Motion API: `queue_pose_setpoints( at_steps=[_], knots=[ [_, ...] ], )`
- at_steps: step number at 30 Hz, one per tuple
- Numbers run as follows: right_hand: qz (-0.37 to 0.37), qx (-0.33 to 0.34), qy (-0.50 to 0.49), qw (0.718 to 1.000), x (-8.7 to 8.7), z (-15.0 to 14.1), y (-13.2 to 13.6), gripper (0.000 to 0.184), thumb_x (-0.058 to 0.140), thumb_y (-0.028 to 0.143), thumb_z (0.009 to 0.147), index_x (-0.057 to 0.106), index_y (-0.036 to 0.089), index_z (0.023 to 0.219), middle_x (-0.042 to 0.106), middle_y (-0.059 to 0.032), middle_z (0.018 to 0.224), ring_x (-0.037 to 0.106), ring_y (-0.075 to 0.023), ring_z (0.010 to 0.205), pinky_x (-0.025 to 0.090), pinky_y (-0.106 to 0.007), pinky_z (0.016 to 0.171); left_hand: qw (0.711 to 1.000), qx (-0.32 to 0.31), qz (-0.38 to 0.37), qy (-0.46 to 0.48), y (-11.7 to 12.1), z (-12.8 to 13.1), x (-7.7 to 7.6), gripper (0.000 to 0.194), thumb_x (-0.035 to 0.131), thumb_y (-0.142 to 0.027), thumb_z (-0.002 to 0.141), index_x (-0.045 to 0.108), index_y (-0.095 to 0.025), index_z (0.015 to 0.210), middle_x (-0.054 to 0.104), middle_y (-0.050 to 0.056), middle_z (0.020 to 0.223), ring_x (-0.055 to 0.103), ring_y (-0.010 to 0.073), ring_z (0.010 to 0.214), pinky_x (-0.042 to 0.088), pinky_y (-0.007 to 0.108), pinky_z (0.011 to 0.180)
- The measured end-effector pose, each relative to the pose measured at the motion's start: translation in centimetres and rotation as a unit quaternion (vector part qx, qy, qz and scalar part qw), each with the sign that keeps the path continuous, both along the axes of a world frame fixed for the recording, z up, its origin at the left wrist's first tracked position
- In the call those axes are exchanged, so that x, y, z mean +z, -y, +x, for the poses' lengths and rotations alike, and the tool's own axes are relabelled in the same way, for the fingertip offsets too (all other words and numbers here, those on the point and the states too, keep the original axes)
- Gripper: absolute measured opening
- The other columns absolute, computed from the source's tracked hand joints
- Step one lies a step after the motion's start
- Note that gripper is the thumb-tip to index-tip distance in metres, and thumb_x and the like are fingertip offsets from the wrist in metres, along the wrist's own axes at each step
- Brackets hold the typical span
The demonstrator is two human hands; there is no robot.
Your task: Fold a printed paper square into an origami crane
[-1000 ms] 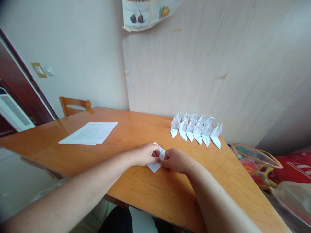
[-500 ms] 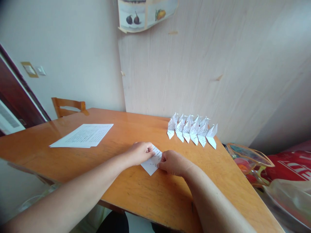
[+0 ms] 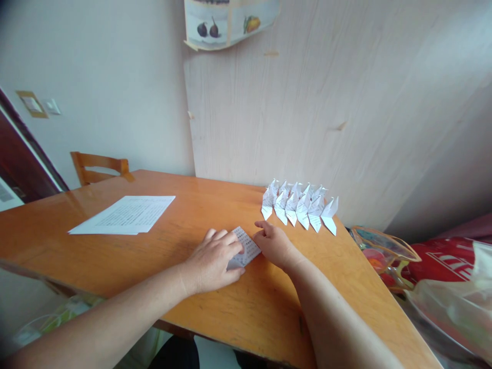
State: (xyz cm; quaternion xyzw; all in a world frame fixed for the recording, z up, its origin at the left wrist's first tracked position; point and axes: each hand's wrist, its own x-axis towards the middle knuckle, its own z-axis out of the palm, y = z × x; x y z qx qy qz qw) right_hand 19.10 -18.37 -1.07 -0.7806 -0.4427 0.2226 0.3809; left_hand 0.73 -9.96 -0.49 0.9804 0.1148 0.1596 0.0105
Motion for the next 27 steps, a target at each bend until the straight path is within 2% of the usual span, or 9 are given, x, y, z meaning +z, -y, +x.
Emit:
queue_pose_setpoints(
  at_steps=[3, 6, 10, 13, 15, 17, 21, 24, 27],
  knots=[
    [-0.031, 0.004, -0.036, 0.999, 0.5, -0.4, 0.3, 0.052, 0.049, 0.021, 0.086, 0.049, 0.013, 0.137, 0.073, -0.0051, 0.082, 0.067, -0.0149, 0.061, 0.044, -0.023, 0.051, 1.000, -0.015, 0.002, -0.011, -0.9, -0.5, -0.1, 0.018, 0.062, -0.024, 0.084, 0.067, -0.025, 0.101, 0.065, 0.005, 0.104, 0.056, 0.0264, 0.105, 0.038, 0.042, 0.089],
    [-0.050, 0.005, -0.035, 0.998, 0.7, -0.1, 0.5, 0.046, 0.047, 0.019, 0.084, 0.054, 0.012, 0.129, 0.070, -0.0037, 0.070, 0.064, -0.0155, 0.052, 0.043, -0.025, 0.048, 0.999, -0.024, -0.010, -0.023, -2.1, -1.2, -0.3, 0.031, 0.053, -0.012, 0.085, 0.069, -0.027, 0.107, 0.067, 0.004, 0.106, 0.057, 0.0252, 0.107, 0.038, 0.040, 0.087],
    [-0.023, -0.011, 0.037, 0.999, 0.1, 1.0, 0.3, 0.039, 0.049, 0.015, 0.082, 0.060, 0.013, 0.119, 0.070, -0.0063, 0.077, 0.066, -0.0188, 0.068, 0.049, -0.028, 0.061, 0.998, -0.046, -0.040, -0.036, -3.5, -1.9, -0.4, 0.043, 0.048, -0.006, 0.084, 0.070, -0.029, 0.112, 0.069, 0.003, 0.113, 0.060, 0.0236, 0.108, 0.040, 0.039, 0.090],
    [0.007, 0.006, 0.097, 0.995, -0.4, 1.3, 0.2, 0.044, 0.053, 0.011, 0.079, 0.061, 0.016, 0.122, 0.070, -0.0099, 0.103, 0.066, -0.0225, 0.095, 0.049, -0.033, 0.082, 0.997, -0.056, -0.051, -0.034, -4.0, -2.1, -0.3, 0.038, 0.048, -0.007, 0.086, 0.071, -0.027, 0.110, 0.071, 0.002, 0.115, 0.063, 0.0222, 0.105, 0.040, 0.038, 0.091],
    [0.024, 0.033, 0.143, 0.989, -0.6, 1.1, 0.3, 0.053, 0.055, 0.007, 0.077, 0.060, 0.018, 0.129, 0.065, -0.0112, 0.123, 0.059, -0.0250, 0.115, 0.044, -0.036, 0.097, 0.997, -0.050, -0.053, -0.029, -4.1, -2.1, -0.1, 0.030, 0.050, -0.011, 0.087, 0.071, -0.025, 0.104, 0.073, 0.002, 0.109, 0.064, 0.0219, 0.100, 0.040, 0.038, 0.090],
    [0.035, 0.070, 0.211, 0.974, -0.7, 0.9, 0.3, 0.060, 0.053, 0.004, 0.077, 0.059, 0.020, 0.134, 0.061, -0.0107, 0.133, 0.052, -0.0258, 0.126, 0.040, -0.037, 0.104, 0.998, -0.033, -0.054, -0.022, -4.0, -2.0, -0.1, 0.020, 0.054, -0.017, 0.088, 0.071, -0.024, 0.096, 0.074, 0.002, 0.100, 0.065, 0.0218, 0.094, 0.040, 0.038, 0.088],
    [0.047, 0.137, 0.292, 0.945, -1.2, 0.7, 0.3, 0.055, 0.049, 0.004, 0.082, 0.065, 0.025, 0.130, 0.065, -0.0083, 0.127, 0.057, -0.0230, 0.118, 0.043, -0.035, 0.102, 0.998, 0.003, -0.064, -0.005, -4.0, -1.7, -0.4, 0.012, 0.056, -0.023, 0.090, 0.066, -0.021, 0.084, 0.072, 0.002, 0.090, 0.065, 0.0209, 0.088, 0.039, 0.036, 0.085],
    [0.055, 0.132, 0.300, 0.943, -1.7, 1.1, 0.1, 0.040, 0.051, 0.012, 0.089, 0.071, 0.023, 0.122, 0.066, -0.0093, 0.124, 0.059, -0.0232, 0.114, 0.045, -0.036, 0.100, 0.997, 0.015, -0.071, 0.010, -4.2, -1.5, -0.9, 0.011, 0.057, -0.023, 0.089, 0.067, -0.023, 0.092, 0.072, 0.002, 0.097, 0.064, 0.0218, 0.096, 0.039, 0.037, 0.087],
    [0.058, 0.133, 0.310, 0.940, -1.9, 1.3, -0.1, 0.033, 0.054, 0.016, 0.091, 0.075, 0.022, 0.115, 0.066, -0.0097, 0.124, 0.057, -0.0240, 0.117, 0.045, -0.036, 0.101, 0.997, 0.019, -0.068, 0.013, -4.3, -1.5, -1.2, 0.018, 0.057, -0.022, 0.089, 0.068, -0.025, 0.103, 0.071, 0.002, 0.106, 0.062, 0.0237, 0.105, 0.037, 0.039, 0.091]
  ],
)
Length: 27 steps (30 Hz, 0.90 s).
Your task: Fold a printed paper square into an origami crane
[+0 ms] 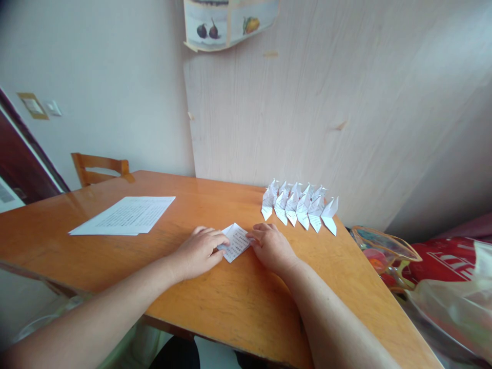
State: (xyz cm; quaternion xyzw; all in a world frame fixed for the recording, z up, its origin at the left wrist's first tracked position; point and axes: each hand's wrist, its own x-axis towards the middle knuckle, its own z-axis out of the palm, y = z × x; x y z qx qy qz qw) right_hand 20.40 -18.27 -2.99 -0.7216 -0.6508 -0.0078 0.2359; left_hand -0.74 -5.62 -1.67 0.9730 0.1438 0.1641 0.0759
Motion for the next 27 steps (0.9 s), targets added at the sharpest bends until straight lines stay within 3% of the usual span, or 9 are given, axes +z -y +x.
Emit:
queue_pose_setpoints(
  at_steps=[3, 5, 9, 14, 17, 21, 27],
  knots=[
    [0.004, -0.014, 0.001, 1.000, 0.2, 0.0, 0.0, 0.038, 0.052, 0.011, 0.088, 0.072, 0.021, 0.120, 0.065, -0.0095, 0.126, 0.057, -0.0235, 0.117, 0.045, -0.036, 0.101, 1.000, 0.007, -0.002, -0.007, 0.1, 0.0, 0.0, 0.019, 0.056, -0.025, 0.090, 0.069, -0.027, 0.104, 0.071, 0.002, 0.109, 0.061, 0.0245, 0.107, 0.035, 0.043, 0.095],
    [0.002, -0.029, 0.004, 1.000, 0.3, 0.1, 0.1, 0.043, 0.052, 0.010, 0.086, 0.069, 0.021, 0.124, 0.065, -0.0098, 0.128, 0.056, -0.0239, 0.118, 0.044, -0.037, 0.102, 1.000, 0.017, -0.011, -0.009, 0.3, 0.1, 0.1, 0.020, 0.060, -0.036, 0.091, 0.069, -0.028, 0.105, 0.070, 0.003, 0.112, 0.060, 0.0265, 0.109, 0.034, 0.046, 0.099],
    [-0.008, -0.041, 0.009, 0.999, 0.3, 0.4, -0.1, 0.052, 0.051, 0.007, 0.082, 0.066, 0.021, 0.129, 0.064, -0.0093, 0.130, 0.053, -0.0249, 0.124, 0.041, -0.038, 0.106, 0.999, 0.023, -0.021, -0.012, 0.8, 0.4, 0.3, 0.045, 0.070, -0.059, 0.078, 0.068, -0.028, 0.111, 0.067, 0.007, 0.122, 0.055, 0.0324, 0.117, 0.029, 0.054, 0.107],
    [-0.014, -0.028, -0.012, 0.999, 0.2, 0.8, -0.2, 0.053, 0.051, 0.006, 0.081, 0.065, 0.023, 0.130, 0.065, -0.0082, 0.129, 0.056, -0.0243, 0.122, 0.043, -0.038, 0.104, 0.999, 0.012, -0.037, -0.013, 1.0, 0.4, 0.8, 0.027, 0.069, -0.037, 0.080, 0.069, -0.030, 0.106, 0.069, 0.004, 0.120, 0.056, 0.0306, 0.116, 0.014, 0.063, 0.115],
    [-0.010, 0.010, -0.012, 1.000, 0.4, 0.6, 0.1, 0.045, 0.053, 0.010, 0.085, 0.069, 0.023, 0.124, 0.064, -0.0087, 0.131, 0.057, -0.0242, 0.121, 0.044, -0.038, 0.104, 0.998, -0.007, -0.060, -0.016, 0.7, -0.1, 1.0, 0.033, 0.064, -0.022, 0.076, 0.068, -0.030, 0.108, 0.070, 0.002, 0.118, 0.055, 0.0285, 0.119, 0.007, 0.064, 0.118],
    [0.000, 0.052, 0.009, 0.999, 1.1, -0.1, 0.7, 0.034, 0.057, 0.016, 0.086, 0.075, 0.024, 0.115, 0.061, -0.0101, 0.136, 0.053, -0.0264, 0.126, 0.042, -0.042, 0.107, 0.997, -0.026, -0.068, -0.027, -0.2, -1.0, 0.9, 0.043, 0.058, -0.011, 0.073, 0.069, -0.031, 0.109, 0.069, 0.002, 0.122, 0.051, 0.0270, 0.129, 0.008, 0.061, 0.120],
    [-0.029, 0.122, -0.003, 0.992, 2.0, -2.1, 1.1, 0.033, 0.058, 0.010, 0.082, 0.075, 0.025, 0.106, 0.072, -0.0057, 0.113, 0.061, -0.0238, 0.110, 0.046, -0.038, 0.098, 0.995, -0.044, -0.083, -0.046, -2.0, -2.4, 0.7, 0.048, 0.052, -0.004, 0.074, 0.071, -0.034, 0.106, 0.068, 0.000, 0.121, 0.046, 0.0249, 0.135, 0.012, 0.058, 0.120]
  ],
)
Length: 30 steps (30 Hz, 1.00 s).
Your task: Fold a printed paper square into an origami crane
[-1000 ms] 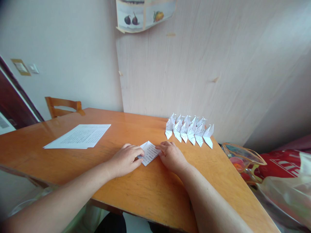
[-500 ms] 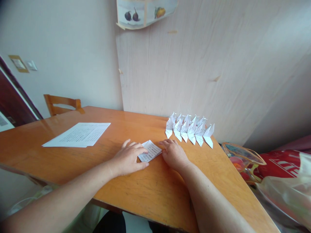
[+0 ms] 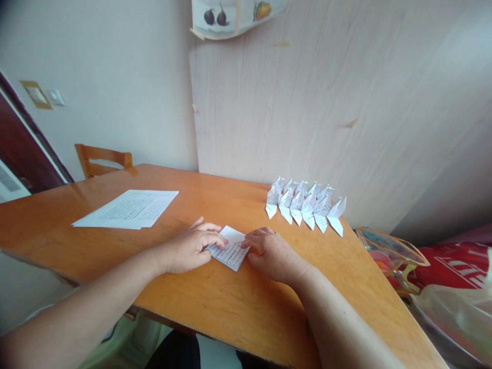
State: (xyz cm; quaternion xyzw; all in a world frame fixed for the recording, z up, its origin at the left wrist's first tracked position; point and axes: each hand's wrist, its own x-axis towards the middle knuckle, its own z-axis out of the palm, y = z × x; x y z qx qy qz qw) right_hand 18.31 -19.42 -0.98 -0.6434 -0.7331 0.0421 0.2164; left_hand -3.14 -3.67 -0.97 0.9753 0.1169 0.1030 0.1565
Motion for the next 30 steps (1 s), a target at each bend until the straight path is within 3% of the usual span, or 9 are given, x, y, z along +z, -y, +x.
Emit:
queue_pose_setpoints(
  at_steps=[4, 9, 20, 30],
  knots=[
    [-0.017, 0.001, -0.025, 1.000, 0.4, -1.1, 0.3, 0.028, 0.064, 0.019, 0.083, 0.072, 0.024, 0.110, 0.072, -0.0062, 0.105, 0.062, -0.0232, 0.100, 0.047, -0.036, 0.091, 0.999, 0.033, -0.014, 0.016, -0.1, -0.2, 0.2, 0.041, 0.055, -0.007, 0.076, 0.072, -0.031, 0.105, 0.064, 0.003, 0.123, 0.050, 0.0247, 0.128, 0.024, 0.052, 0.117],
    [-0.031, 0.001, -0.025, 0.999, 0.6, -2.0, 0.6, 0.040, 0.073, 0.025, 0.077, 0.067, 0.023, 0.117, 0.069, -0.0071, 0.110, 0.059, -0.0248, 0.102, 0.045, -0.037, 0.090, 0.995, 0.089, -0.019, 0.041, 1.0, 0.4, 0.3, 0.029, 0.051, -0.014, 0.085, 0.070, -0.028, 0.101, 0.065, 0.004, 0.103, 0.058, 0.0235, 0.106, 0.045, 0.038, 0.096],
    [-0.002, -0.003, -0.017, 1.000, 0.3, -2.3, 0.1, 0.016, 0.068, 0.021, 0.082, 0.070, 0.022, 0.098, 0.069, -0.0049, 0.094, 0.059, -0.0208, 0.090, 0.044, -0.032, 0.082, 0.994, 0.089, -0.010, 0.068, 0.8, 0.6, -1.0, 0.017, 0.059, -0.014, 0.082, 0.068, -0.025, 0.091, 0.069, 0.000, 0.095, 0.057, 0.0224, 0.100, 0.041, 0.036, 0.089],
    [0.028, 0.028, -0.042, 0.998, -0.5, -1.8, -0.3, 0.013, 0.063, 0.014, 0.088, 0.069, 0.023, 0.093, 0.068, -0.0026, 0.090, 0.059, -0.0187, 0.087, 0.045, -0.032, 0.078, 0.994, 0.090, -0.013, 0.064, 0.7, 0.4, -1.4, 0.013, 0.058, -0.016, 0.082, 0.068, -0.024, 0.085, 0.069, -0.002, 0.092, 0.057, 0.0214, 0.096, 0.037, 0.037, 0.086]
  ],
)
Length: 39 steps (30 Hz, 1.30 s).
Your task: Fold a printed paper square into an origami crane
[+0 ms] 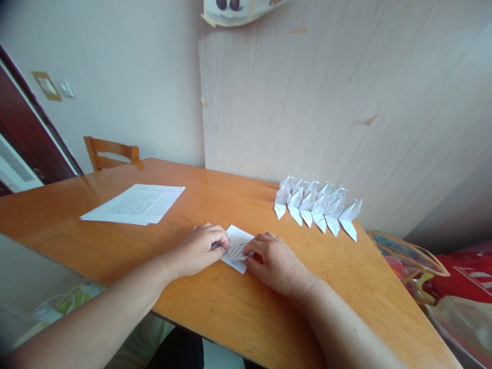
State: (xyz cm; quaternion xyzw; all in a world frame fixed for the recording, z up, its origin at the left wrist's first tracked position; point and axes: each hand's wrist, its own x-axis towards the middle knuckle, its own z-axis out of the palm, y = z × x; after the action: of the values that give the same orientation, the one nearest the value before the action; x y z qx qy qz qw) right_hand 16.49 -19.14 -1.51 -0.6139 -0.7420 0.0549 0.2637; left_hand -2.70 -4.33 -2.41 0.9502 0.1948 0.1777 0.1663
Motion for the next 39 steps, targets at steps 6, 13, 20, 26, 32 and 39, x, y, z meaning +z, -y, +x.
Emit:
queue_pose_setpoints(
  at_steps=[6, 13, 20, 26, 32, 39],
  knots=[
    [-0.006, -0.005, 0.012, 1.000, 0.0, -0.4, -0.2, 0.012, 0.061, 0.020, 0.093, 0.072, 0.026, 0.095, 0.067, -0.0025, 0.088, 0.059, -0.0191, 0.086, 0.043, -0.032, 0.078, 0.999, -0.011, 0.035, -0.002, 0.5, -0.2, 0.5, 0.009, 0.060, -0.029, 0.088, 0.067, -0.025, 0.084, 0.069, -0.001, 0.093, 0.057, 0.0224, 0.100, 0.034, 0.038, 0.086],
    [-0.020, 0.000, 0.024, 0.999, 0.6, -1.9, 0.0, 0.012, 0.059, 0.022, 0.096, 0.071, 0.025, 0.095, 0.067, -0.0018, 0.086, 0.059, -0.0175, 0.083, 0.041, -0.030, 0.075, 0.996, -0.040, 0.081, 0.017, 1.6, -0.7, 1.4, 0.040, 0.072, -0.061, 0.077, 0.063, -0.022, 0.079, 0.070, 0.001, 0.090, 0.055, 0.0257, 0.102, 0.031, 0.042, 0.090],
    [-0.019, -0.055, 0.034, 0.998, 0.0, -0.2, -0.1, 0.008, 0.065, 0.022, 0.088, 0.069, 0.023, 0.095, 0.065, -0.0030, 0.087, 0.059, -0.0182, 0.081, 0.043, -0.031, 0.074, 0.991, -0.043, 0.124, 0.019, 1.6, -0.7, 1.2, 0.030, 0.068, -0.045, 0.087, 0.061, -0.020, 0.072, 0.072, 0.000, 0.087, 0.055, 0.0257, 0.105, 0.027, 0.045, 0.092],
    [-0.019, -0.070, 0.038, 0.997, -0.1, 0.5, -0.1, 0.018, 0.067, 0.020, 0.082, 0.068, 0.023, 0.100, 0.066, -0.0045, 0.095, 0.059, -0.0215, 0.091, 0.044, -0.035, 0.082, 0.988, -0.057, 0.141, 0.017, 1.4, -0.8, 1.1, 0.026, 0.054, -0.034, 0.098, 0.063, -0.021, 0.077, 0.074, -0.001, 0.096, 0.057, 0.0233, 0.103, 0.026, 0.047, 0.092],
    [-0.039, -0.078, 0.005, 0.996, -0.1, 0.6, -0.2, 0.009, 0.065, 0.018, 0.084, 0.069, 0.023, 0.091, 0.065, -0.0037, 0.091, 0.059, -0.0195, 0.085, 0.045, -0.032, 0.078, 0.987, -0.069, 0.143, 0.012, 1.2, -1.2, 1.3, 0.022, 0.057, -0.028, 0.095, 0.062, -0.021, 0.075, 0.075, 0.000, 0.095, 0.058, 0.0232, 0.104, 0.028, 0.046, 0.092],
    [-0.048, -0.084, -0.048, 0.994, -0.1, 0.9, -0.2, 0.011, 0.063, 0.014, 0.082, 0.070, 0.022, 0.087, 0.064, -0.0034, 0.089, 0.059, -0.0175, 0.082, 0.045, -0.029, 0.073, 0.989, -0.038, 0.142, 0.018, 1.7, -1.0, 1.4, 0.029, 0.059, -0.039, 0.094, 0.065, -0.021, 0.072, 0.074, 0.002, 0.086, 0.059, 0.0238, 0.098, 0.029, 0.046, 0.090]
  ],
)
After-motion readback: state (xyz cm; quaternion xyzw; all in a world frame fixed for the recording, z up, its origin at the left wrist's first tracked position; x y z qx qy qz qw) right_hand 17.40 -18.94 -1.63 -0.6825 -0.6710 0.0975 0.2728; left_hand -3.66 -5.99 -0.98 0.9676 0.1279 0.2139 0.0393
